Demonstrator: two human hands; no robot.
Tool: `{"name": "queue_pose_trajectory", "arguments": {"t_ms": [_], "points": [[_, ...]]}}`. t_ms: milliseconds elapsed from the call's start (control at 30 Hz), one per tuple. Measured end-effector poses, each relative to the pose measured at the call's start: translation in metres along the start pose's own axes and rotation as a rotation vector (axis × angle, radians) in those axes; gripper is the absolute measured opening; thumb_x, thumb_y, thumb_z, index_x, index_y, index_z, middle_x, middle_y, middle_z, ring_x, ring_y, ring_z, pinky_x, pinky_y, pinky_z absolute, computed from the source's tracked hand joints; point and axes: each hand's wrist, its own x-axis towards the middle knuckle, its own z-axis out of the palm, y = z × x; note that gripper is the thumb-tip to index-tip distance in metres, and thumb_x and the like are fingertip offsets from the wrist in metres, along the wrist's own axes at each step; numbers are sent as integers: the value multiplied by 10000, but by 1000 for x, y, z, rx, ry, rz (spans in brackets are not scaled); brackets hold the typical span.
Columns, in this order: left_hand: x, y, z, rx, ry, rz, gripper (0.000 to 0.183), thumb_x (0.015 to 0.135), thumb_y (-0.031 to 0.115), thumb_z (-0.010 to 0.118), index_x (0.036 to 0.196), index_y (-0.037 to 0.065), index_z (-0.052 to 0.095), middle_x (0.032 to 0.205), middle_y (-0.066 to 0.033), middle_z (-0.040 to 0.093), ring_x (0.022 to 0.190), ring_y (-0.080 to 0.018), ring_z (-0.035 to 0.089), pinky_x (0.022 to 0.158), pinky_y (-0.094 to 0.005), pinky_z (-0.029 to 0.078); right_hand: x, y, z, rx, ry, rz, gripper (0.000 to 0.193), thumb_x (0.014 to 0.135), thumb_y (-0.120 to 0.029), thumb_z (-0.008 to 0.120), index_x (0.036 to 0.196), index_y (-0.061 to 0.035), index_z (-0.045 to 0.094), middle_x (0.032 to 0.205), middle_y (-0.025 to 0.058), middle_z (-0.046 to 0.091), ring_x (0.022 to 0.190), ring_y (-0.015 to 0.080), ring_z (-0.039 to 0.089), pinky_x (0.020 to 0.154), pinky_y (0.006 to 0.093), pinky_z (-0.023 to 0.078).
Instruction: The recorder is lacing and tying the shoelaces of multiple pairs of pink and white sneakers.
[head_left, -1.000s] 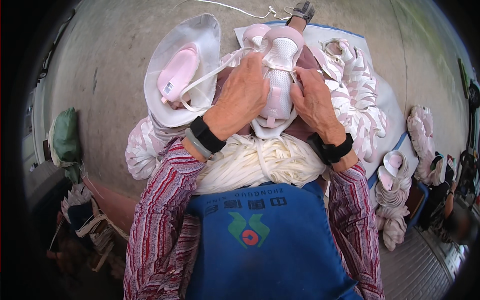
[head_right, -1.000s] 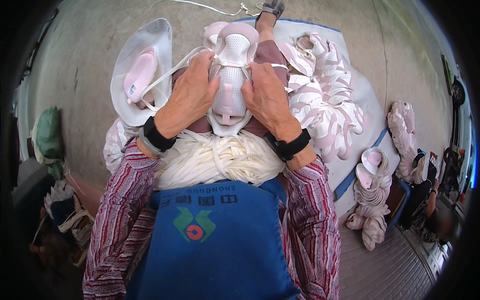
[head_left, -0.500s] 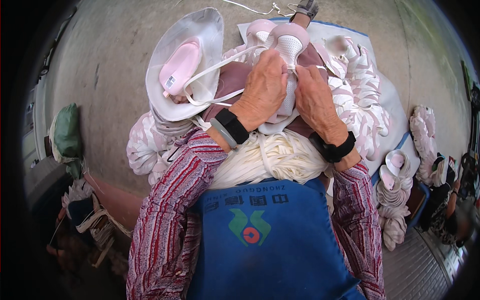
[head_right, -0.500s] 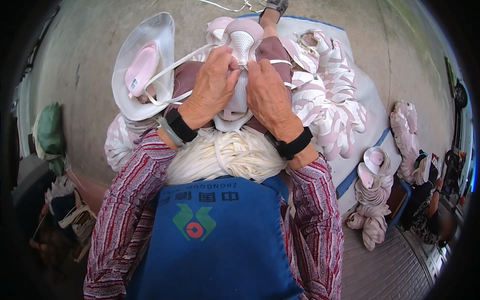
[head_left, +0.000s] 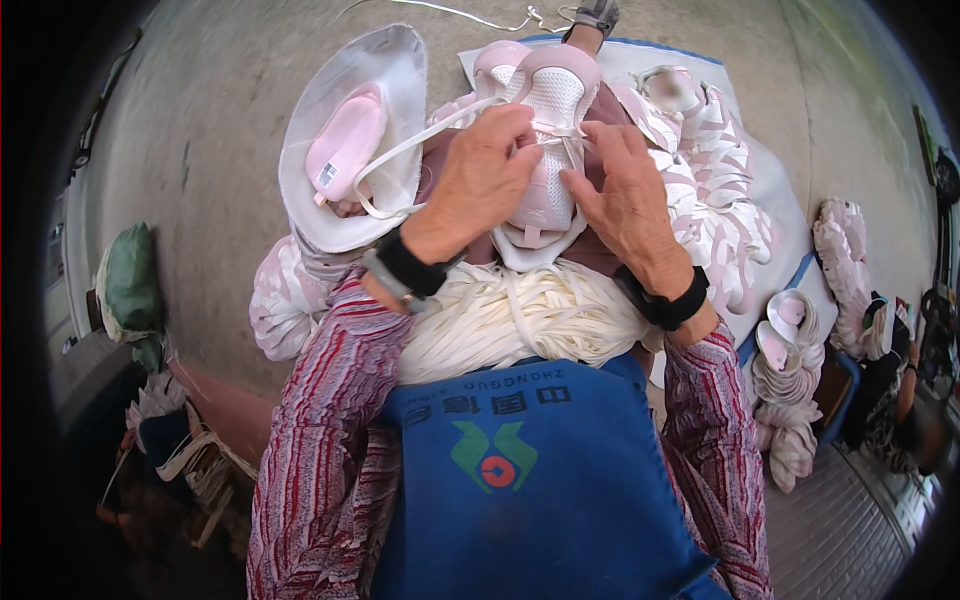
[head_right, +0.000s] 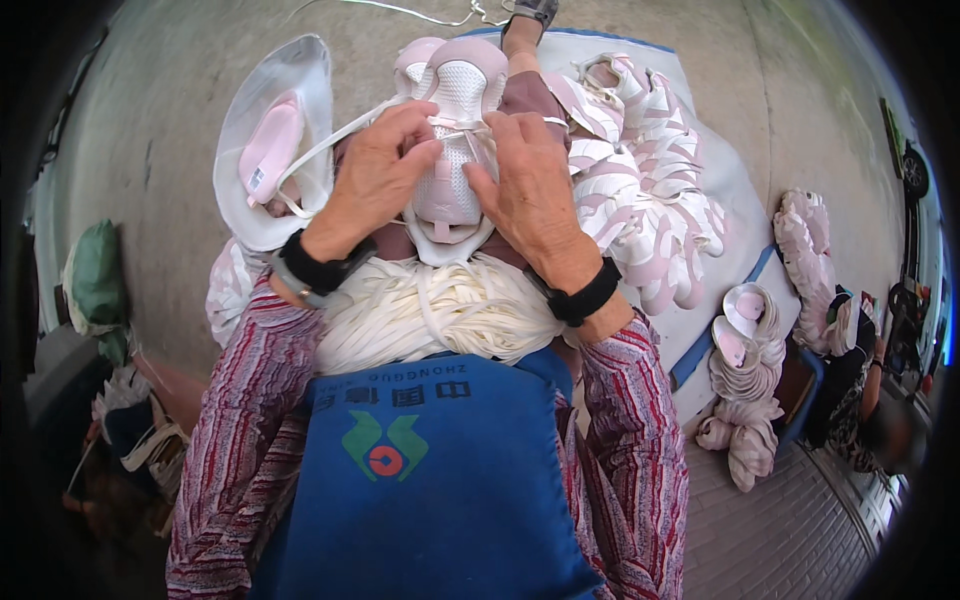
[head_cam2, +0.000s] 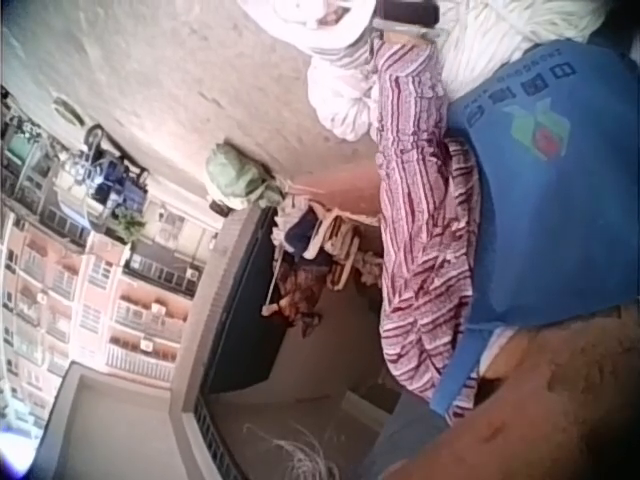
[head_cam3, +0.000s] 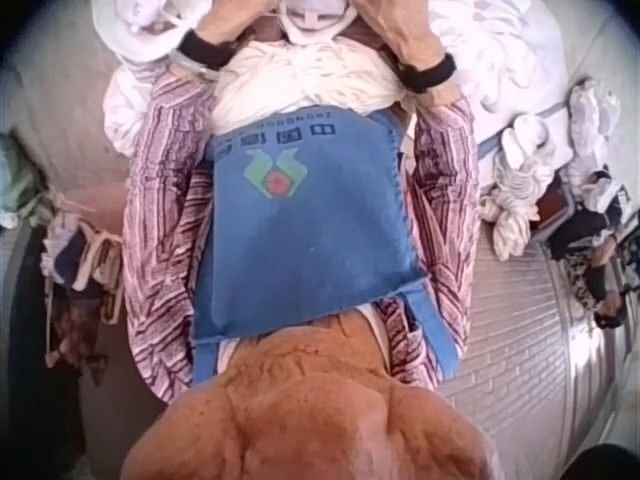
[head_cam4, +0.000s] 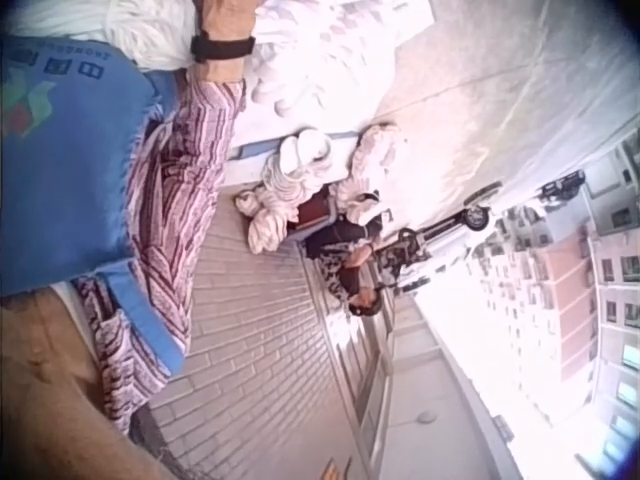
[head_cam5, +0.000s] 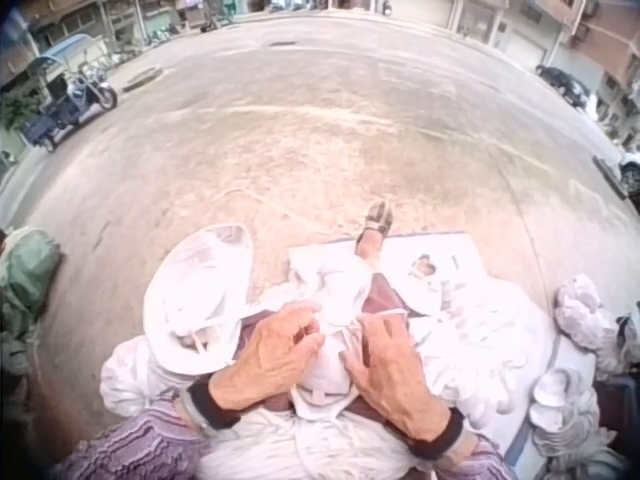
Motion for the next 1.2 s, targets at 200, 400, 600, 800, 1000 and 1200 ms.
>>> {"name": "queue_pose_trajectory", "arguments": {"t_ms": [200, 400, 600, 800, 1000, 1200], "points": [[-2, -1, -6, -103, -42, -106, 291, 834, 89, 652, 1115, 47, 589, 956, -74, 625, 764, -136, 565, 716, -280, 475, 14, -11, 2, -162, 43, -281, 247, 755, -81, 643, 997, -45, 610, 881, 126, 534, 852, 292, 557, 754, 393, 455], [-8, -11, 2, 81, 113, 48, 425, 801, 70, 649, 1206, 50, 520, 1035, -135, 625, 885, -285, 629, 790, -360, 501, 26, -6, 12, -350, 63, -367, 125, 724, -59, 597, 847, -45, 614, 843, 99, 534, 820, 261, 549, 721, 382, 447], [-14, -18, 0, 206, 158, 228, 438, 739, 42, 589, 1149, -63, 475, 1112, -237, 543, 1044, -392, 532, 904, -433, 436, 5, -65, -21, 470, -297, -291, 100, 835, -105, 625, 871, -16, 597, 856, 98, 587, 819, 280, 591, 730, 354, 472], [-10, -10, -1, 314, 152, 180, 453, 778, 41, 573, 1207, -38, 449, 1147, -241, 516, 1074, -407, 519, 919, -437, 437, 4, -43, 2, 331, -167, 14, 134, 872, -138, 558, 929, -23, 599, 842, 167, 593, 806, 340, 606, 703, 396, 482], [-14, -14, 0, 363, 157, 171, 363, 800, 22, 543, 1152, -29, 477, 1066, -223, 520, 996, -406, 536, 866, -448, 459, 16, -26, 37, -116, 91, -89, 123, 855, -160, 584, 901, -49, 612, 836, 142, 620, 698, 343, 636, 609, 425, 502], [-8, -22, -3, 357, 70, 148, 309, 793, 7, 529, 1101, -24, 510, 1031, -208, 538, 958, -387, 556, 827, -448, 471, 15, -14, 51, -210, 169, -74, 160, 845, -211, 635, 873, -54, 618, 807, 114, 618, 673, 310, 643, 589, 399, 516]]}}
